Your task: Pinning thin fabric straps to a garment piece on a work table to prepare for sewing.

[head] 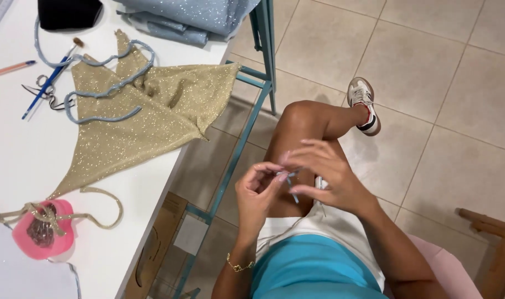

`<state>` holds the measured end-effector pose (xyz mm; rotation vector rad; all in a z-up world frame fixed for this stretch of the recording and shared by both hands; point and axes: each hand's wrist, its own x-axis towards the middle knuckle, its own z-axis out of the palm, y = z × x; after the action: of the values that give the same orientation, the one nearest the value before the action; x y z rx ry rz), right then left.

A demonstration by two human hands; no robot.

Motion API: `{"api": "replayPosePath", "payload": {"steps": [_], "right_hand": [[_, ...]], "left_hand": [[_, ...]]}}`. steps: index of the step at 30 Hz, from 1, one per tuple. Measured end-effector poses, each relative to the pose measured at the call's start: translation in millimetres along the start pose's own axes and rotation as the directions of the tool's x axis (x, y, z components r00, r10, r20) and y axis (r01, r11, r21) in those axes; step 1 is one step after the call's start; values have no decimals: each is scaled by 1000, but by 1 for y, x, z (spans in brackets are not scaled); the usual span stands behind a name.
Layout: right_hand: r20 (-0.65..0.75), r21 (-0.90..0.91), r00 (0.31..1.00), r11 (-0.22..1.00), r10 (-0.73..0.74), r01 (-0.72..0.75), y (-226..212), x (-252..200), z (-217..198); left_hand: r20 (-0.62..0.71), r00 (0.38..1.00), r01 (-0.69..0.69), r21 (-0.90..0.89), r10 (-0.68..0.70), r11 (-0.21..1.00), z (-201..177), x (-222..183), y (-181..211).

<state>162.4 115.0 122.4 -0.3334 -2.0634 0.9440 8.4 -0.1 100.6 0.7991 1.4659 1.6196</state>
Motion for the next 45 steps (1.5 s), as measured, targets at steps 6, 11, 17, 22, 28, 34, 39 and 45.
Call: {"api": "replayPosePath", "payload": {"steps": [6,11,17,22,28,34,39,45], "right_hand": [[10,17,972,971,237,-237,-9,-6,14],[-106,-54,953,955,285,-291,-5,-19,17],[-269,-173,940,950,208,-260,3,-29,16],[-305,-151,932,956,196,-251,14,-33,18],[-280,22,900,939,335,-343,21,-43,29],[-305,261,846,892,438,-368,26,-46,27],[-214,507,806,768,552,-391,50,-61,26],[-209,690,710,616,673,-380,71,-85,32]], "left_hand": [[-83,997,-4,-69,-1,998,-8,0,-3],[-127,989,-78,30,81,997,-8,3,2],[16,975,-217,295,222,931,-1,7,23],[143,942,-334,461,302,822,-1,8,10],[118,927,-362,535,356,763,1,7,-5],[85,940,-324,530,331,784,1,13,2],[108,991,-105,268,79,958,8,17,-51],[206,972,105,49,-112,993,9,24,-103]]}}
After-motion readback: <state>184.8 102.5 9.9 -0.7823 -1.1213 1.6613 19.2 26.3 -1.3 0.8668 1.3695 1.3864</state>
